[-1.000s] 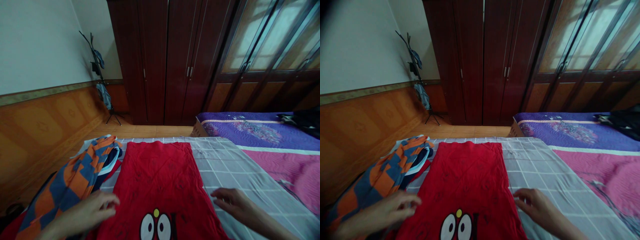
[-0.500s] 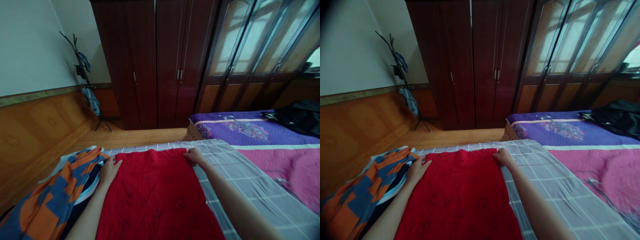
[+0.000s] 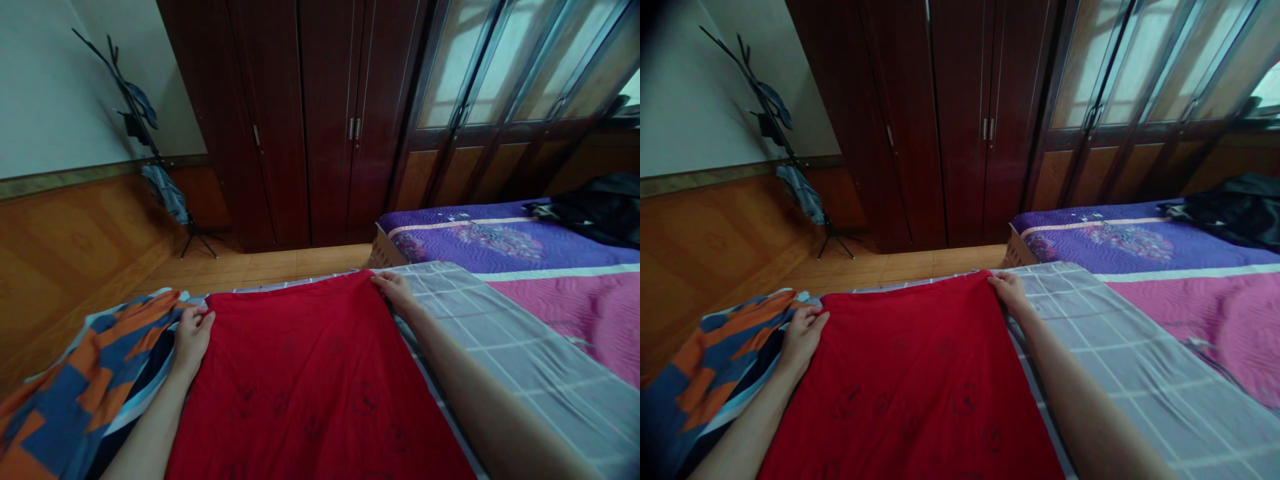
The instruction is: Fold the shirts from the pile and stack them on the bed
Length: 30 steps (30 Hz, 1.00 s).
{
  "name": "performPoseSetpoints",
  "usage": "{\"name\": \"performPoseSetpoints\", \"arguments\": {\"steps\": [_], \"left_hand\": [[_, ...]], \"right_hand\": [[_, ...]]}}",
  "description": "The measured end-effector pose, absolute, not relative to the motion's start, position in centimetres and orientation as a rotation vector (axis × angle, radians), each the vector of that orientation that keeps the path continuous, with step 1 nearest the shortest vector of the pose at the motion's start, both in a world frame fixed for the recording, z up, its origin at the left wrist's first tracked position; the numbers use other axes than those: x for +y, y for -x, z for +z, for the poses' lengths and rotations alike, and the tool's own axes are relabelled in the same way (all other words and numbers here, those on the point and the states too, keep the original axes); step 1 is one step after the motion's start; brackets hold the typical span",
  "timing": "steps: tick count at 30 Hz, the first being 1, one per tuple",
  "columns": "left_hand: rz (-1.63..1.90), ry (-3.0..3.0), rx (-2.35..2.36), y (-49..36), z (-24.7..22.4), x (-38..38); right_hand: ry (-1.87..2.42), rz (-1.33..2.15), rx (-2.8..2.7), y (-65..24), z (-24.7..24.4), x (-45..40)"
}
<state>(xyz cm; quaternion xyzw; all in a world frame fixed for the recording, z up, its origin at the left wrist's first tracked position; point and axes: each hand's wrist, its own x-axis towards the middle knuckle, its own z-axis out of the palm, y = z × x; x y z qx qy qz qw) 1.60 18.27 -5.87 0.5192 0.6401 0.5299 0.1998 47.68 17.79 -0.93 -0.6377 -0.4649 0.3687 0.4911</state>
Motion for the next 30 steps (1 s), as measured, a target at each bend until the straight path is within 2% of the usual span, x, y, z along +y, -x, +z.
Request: {"name": "performPoseSetpoints", "arguments": {"steps": [5,8,16,21,30], "left_hand": [[1.474,-1.378,1.628,-2.2,-5.5,17.7],[1.423,-1.404,1.615,-2.6,-5.2,17.4],[1.424,-1.612,1.705,-2.1,-3.7,20.2],[1.319,-1.714,1.828,-2.2,-4.3,21.9],[1.271,-1.909,1.834,-2.8,-4.5,21.0]], "right_hand": [[1.547,1.137,-1.244,-47.8,-0.1,16.9],[1.565,1.165,-1.294,-47.6,0.1,16.6],[1.512,0.759,-1.255,-47.0,-0.9,18.6],[1.615,0.513,-1.358,-47.8,-2.2,19.1],[1.721,0.274,-1.527,-47.2,-2.3,19.0]]}}
